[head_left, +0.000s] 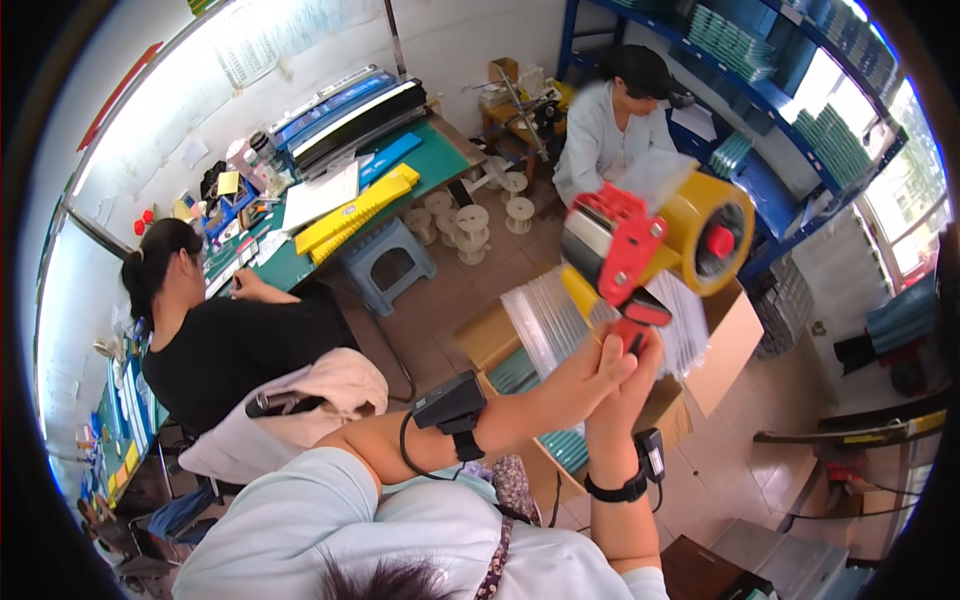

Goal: The recorder prepares shipping boxes by taping them shut and filling them with items.

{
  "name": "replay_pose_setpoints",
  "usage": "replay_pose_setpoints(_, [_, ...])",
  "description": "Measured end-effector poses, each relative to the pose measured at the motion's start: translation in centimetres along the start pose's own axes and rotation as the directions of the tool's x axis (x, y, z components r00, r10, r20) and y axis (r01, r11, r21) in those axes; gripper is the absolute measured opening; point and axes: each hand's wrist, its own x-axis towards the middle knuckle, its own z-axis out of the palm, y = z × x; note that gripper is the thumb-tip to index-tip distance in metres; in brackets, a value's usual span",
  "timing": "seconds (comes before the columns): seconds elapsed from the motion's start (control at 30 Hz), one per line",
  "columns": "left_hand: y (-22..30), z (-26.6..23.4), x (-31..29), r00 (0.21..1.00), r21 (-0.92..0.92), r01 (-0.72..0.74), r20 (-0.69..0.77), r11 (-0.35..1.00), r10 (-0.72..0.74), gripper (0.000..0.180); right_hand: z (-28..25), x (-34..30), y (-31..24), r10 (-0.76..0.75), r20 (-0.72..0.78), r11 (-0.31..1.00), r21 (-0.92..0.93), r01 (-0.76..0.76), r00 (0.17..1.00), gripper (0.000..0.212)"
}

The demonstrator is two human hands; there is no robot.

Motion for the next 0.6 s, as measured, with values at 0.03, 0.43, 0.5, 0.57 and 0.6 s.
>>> replay_pose_setpoints(0.03, [0.2,-1.8,1.1,0.988,-0.101,-0.073,-0.147,0.992,0.057,0.040,2.4,1.2,-0.7,-0.003,0.007,1.000,0.007,0.003,1.000,0.034])
replay_pose_setpoints(0.43, [3.2,-29.2,13.7,0.766,-0.252,0.029,-0.616,0.967,-0.183,0.032,23.3,12.5,-0.6,-0.442,0.442,0.862,-0.031,0.506,0.780,0.045])
replay_pose_setpoints(0.5, [2.6,-35.2,15.7,0.698,-0.200,0.023,-0.699,0.980,-0.159,0.032,24.1,11.6,1.8,-0.332,0.479,0.910,-0.063,0.409,0.812,0.041])
replay_pose_setpoints(0.57, [2.4,-41.2,17.2,0.677,-0.180,-0.066,-0.731,0.981,-0.089,0.025,23.3,10.6,4.9,-0.245,0.512,0.928,-0.123,0.353,0.823,0.039])
replay_pose_setpoints(0.6, [2.2,-44.4,18.1,0.677,-0.170,-0.105,-0.734,0.980,-0.055,0.022,22.3,9.8,6.8,-0.172,0.530,0.940,-0.164,0.299,0.830,0.037])
